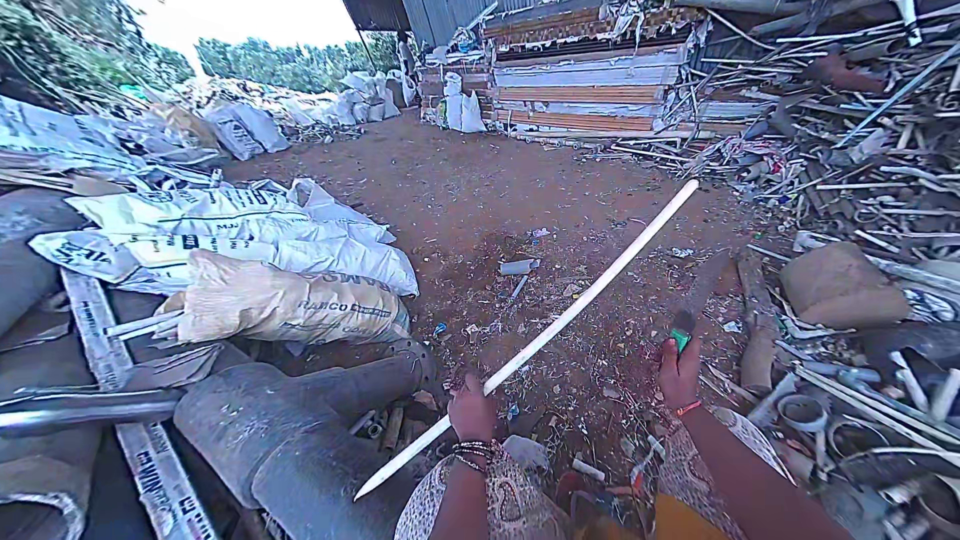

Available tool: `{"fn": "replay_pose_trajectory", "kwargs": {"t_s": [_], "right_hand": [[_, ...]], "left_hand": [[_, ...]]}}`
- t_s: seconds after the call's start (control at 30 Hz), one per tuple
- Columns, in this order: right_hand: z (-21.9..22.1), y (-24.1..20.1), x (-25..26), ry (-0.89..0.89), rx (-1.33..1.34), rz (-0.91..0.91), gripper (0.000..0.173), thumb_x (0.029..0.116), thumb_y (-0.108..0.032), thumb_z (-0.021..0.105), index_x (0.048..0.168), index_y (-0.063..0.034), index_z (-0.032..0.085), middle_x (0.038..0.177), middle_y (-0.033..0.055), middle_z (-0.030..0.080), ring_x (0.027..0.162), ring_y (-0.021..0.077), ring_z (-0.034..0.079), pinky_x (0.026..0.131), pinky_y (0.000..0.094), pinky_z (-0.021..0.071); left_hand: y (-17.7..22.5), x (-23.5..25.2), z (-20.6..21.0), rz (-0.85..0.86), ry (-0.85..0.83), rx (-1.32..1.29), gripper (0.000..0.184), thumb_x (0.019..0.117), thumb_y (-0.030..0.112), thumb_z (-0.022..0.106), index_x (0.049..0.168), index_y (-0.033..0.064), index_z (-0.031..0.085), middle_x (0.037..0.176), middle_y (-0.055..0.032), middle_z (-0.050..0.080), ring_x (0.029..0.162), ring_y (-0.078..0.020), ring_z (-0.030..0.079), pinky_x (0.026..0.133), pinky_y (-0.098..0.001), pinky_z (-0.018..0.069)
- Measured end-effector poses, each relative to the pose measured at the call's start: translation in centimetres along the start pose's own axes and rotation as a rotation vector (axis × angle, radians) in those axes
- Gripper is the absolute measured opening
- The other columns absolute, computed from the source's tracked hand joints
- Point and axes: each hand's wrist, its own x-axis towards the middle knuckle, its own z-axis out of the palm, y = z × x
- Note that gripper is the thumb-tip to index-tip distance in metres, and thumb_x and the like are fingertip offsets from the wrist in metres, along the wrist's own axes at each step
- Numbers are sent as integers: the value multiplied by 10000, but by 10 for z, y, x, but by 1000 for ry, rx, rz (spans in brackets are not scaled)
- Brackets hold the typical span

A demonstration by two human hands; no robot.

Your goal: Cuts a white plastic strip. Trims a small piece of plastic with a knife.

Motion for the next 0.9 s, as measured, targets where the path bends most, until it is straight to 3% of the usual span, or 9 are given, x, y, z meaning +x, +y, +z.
{"fn": "replay_pose_trajectory", "kwargs": {"t_s": [0.1,0.23,0.3,0.4,0.47,0.6,0.67,0.77,0.9], "right_hand": [[-12,9,10,-106,-69,105,483,1085,-221,410,1384,159,425,886,202,641,727,266,650,735,460,560],[-11,1,12,-496,-220,370,457,1128,-279,390,1417,70,447,1030,242,649,897,350,667,862,527,526],[-1,-15,-7,-793,-313,342,477,1127,-322,394,1398,63,468,1098,260,652,999,385,671,921,557,517],[14,-57,-43,-1212,-520,173,488,1119,-395,409,1392,-1,495,1192,269,660,1125,437,662,953,614,510],[18,-66,-42,-1195,-581,213,495,1119,-416,397,1413,-26,477,1214,254,664,1147,433,662,952,615,514],[6,-23,10,-769,-492,475,521,1126,-399,377,1438,11,452,1238,260,654,1168,403,656,990,577,501],[5,-10,9,-780,-449,465,522,1126,-390,380,1429,29,457,1241,273,642,1163,411,650,995,582,496],[15,-26,-15,-1002,-497,323,527,1121,-422,387,1436,-6,464,1198,269,664,1134,429,665,966,609,505],[20,-21,-4,-824,-444,444,519,1125,-405,382,1435,5,453,1217,256,658,1158,404,657,985,576,501]], "left_hand": [[10,-7,8,61,-90,136,489,985,114,632,1440,-15,505,1290,-266,654,1275,-419,594,1102,-574,409],[12,-17,11,132,-17,71,418,956,131,687,1334,-29,606,1254,-272,672,1232,-435,620,1061,-598,429],[11,-18,15,123,57,16,397,920,137,730,1267,-37,647,1189,-271,698,1173,-440,652,1038,-604,445],[7,-20,19,66,123,-11,418,884,113,757,1262,-29,649,1188,-264,698,1166,-442,650,1039,-610,436],[-1,-19,19,79,207,-39,362,871,64,742,1213,-36,678,1176,-269,701,1166,-448,647,1039,-625,421],[-9,-22,20,135,339,-29,255,870,34,729,1118,-23,745,1140,-269,713,1147,-468,649,1010,-653,419],[-9,-20,22,168,359,-2,223,858,17,727,1076,-21,758,1094,-262,723,1104,-465,666,969,-656,441],[-1,-20,27,171,349,-4,192,852,25,743,1039,-19,763,1072,-252,728,1092,-452,673,968,-651,442],[-6,-25,27,196,481,-54,140,825,16,761,950,-46,760,991,-269,730,1001,-475,695,916,-671,463]]}}
